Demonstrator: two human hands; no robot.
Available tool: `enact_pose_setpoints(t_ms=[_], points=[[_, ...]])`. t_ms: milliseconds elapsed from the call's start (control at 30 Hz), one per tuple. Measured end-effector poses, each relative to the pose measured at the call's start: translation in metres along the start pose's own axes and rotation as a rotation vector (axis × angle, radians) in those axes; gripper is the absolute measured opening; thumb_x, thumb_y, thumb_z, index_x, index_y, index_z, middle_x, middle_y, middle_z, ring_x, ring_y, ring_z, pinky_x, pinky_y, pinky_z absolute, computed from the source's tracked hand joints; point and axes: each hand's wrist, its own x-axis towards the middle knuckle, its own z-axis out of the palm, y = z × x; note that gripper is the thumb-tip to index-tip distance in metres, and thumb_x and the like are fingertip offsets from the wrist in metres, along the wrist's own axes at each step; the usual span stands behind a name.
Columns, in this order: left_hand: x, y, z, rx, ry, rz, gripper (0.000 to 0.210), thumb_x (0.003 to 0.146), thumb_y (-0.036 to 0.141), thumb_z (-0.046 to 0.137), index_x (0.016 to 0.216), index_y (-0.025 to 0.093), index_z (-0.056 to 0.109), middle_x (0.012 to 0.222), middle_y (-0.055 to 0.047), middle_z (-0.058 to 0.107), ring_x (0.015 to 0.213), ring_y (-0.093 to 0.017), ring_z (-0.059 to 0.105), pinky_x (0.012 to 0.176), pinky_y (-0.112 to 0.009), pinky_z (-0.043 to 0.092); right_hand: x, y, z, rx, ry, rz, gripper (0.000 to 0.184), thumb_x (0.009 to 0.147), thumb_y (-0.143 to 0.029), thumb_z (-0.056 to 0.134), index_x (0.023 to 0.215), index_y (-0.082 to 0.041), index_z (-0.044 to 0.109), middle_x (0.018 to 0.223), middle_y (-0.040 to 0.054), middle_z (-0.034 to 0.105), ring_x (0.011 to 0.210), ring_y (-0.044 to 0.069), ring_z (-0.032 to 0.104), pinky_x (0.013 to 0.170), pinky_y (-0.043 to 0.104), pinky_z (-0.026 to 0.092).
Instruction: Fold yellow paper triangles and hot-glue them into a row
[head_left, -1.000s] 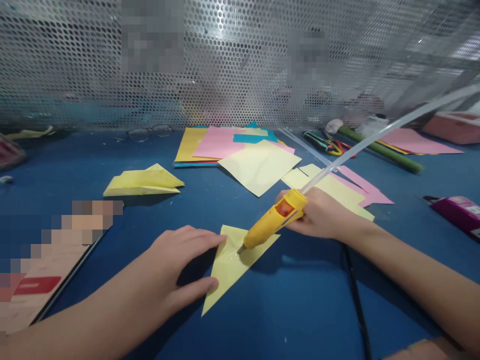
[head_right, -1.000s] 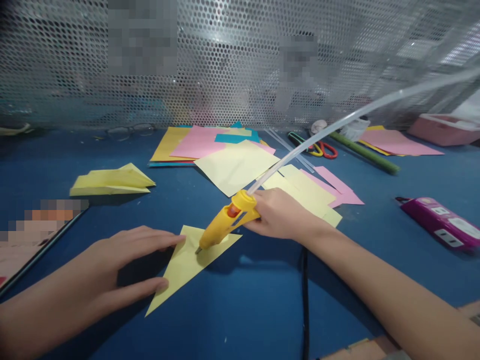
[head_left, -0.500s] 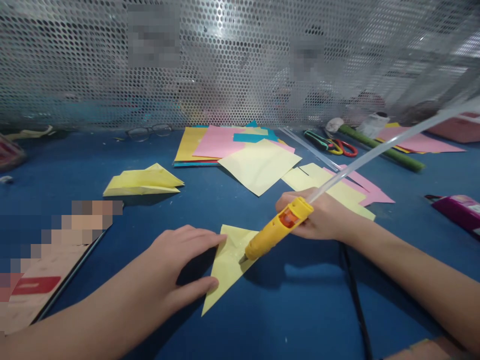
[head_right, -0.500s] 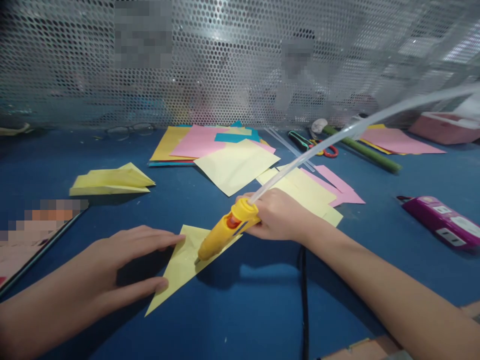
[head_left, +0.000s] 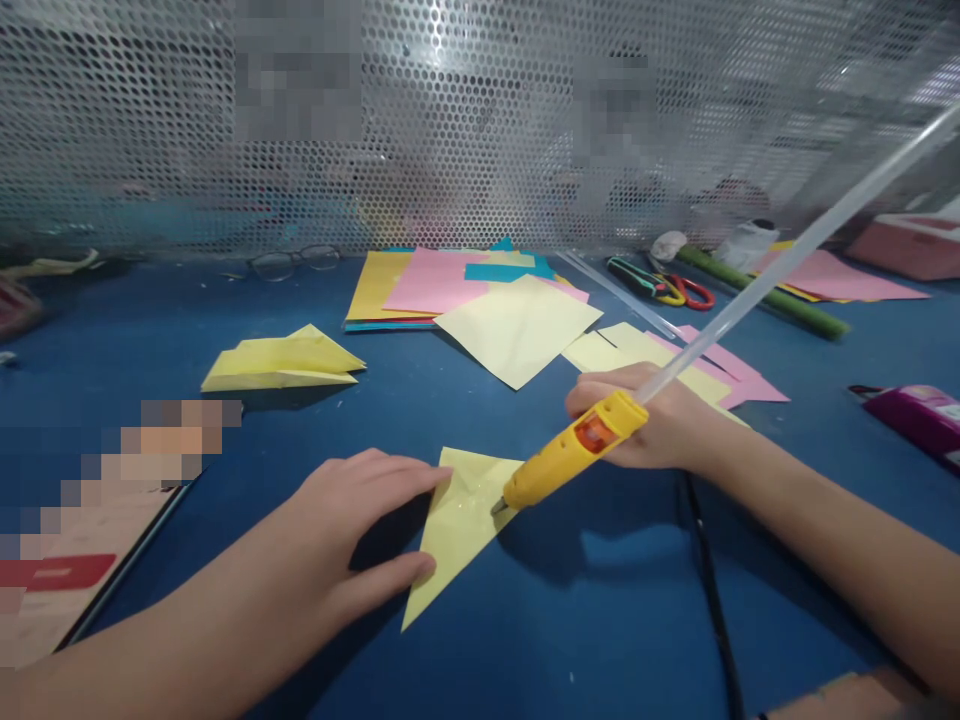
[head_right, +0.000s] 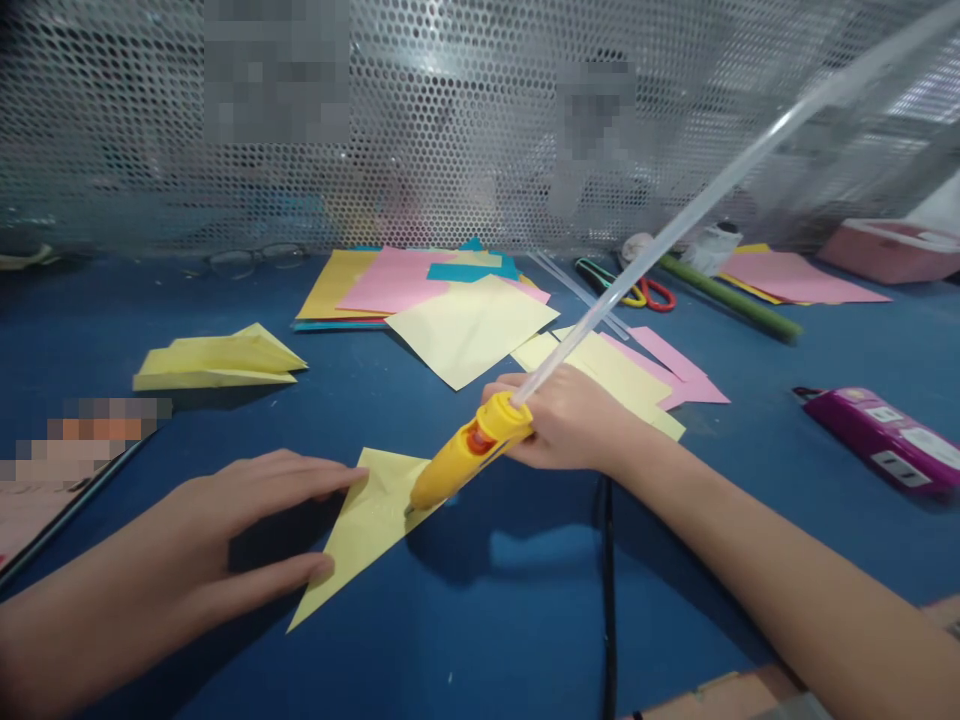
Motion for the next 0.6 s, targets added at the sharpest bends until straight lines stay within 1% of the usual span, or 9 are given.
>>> enact_pose_setpoints(t_ms=[100, 267, 467, 600], points=[[-0.0005, -0.0009, 0.0002, -0.013, 0.016, -0.016, 0.042, 0.083, 0.046, 0.062, 0.123, 0.033, 0.062, 0.124, 0.002, 0.066, 0.115, -0.026, 0.058, 0.097, -0.042, 0.048, -0.0002, 0.0004, 0.0018, -0.015, 0.015, 0.01, 0.01, 0.085, -0.016, 0.049, 0.076, -0.02, 0.052, 0.065, -0.0017, 0.056, 0.051, 0.009, 0.046, 0.05, 0.021, 0.033], [-0.0016, -0.003, 0.0007, 0.025, 0.002, 0.018, 0.042, 0.086, 0.05, 0.06, 0.126, 0.035, 0.058, 0.126, 0.004, 0.065, 0.116, -0.023, 0.058, 0.096, -0.036, 0.048, -0.0004, 0.0, 0.0038, -0.002, 0.007, -0.019, 0.011, 0.086, -0.017, 0.049, 0.076, -0.02, 0.051, 0.065, -0.0027, 0.056, 0.049, 0.008, 0.046, 0.048, 0.021, 0.031], [0.0016, -0.0004, 0.001, -0.014, 0.018, -0.01, 0.042, 0.082, 0.047, 0.062, 0.122, 0.033, 0.062, 0.124, 0.002, 0.067, 0.115, -0.026, 0.059, 0.097, -0.042, 0.048, -0.0005, 0.0012, 0.003, -0.019, 0.02, -0.006, 0.011, 0.087, -0.016, 0.048, 0.077, -0.019, 0.052, 0.066, -0.0019, 0.056, 0.051, 0.009, 0.045, 0.051, 0.021, 0.033], [0.0014, -0.0015, 0.0015, -0.007, 0.019, -0.014, 0.044, 0.082, 0.05, 0.062, 0.122, 0.032, 0.062, 0.123, 0.001, 0.067, 0.114, -0.026, 0.06, 0.095, -0.04, 0.05, -0.0004, 0.0012, 0.0034, -0.009, 0.004, -0.027, 0.012, 0.087, -0.018, 0.048, 0.075, -0.02, 0.051, 0.064, -0.0031, 0.055, 0.049, 0.008, 0.043, 0.048, 0.021, 0.03]])
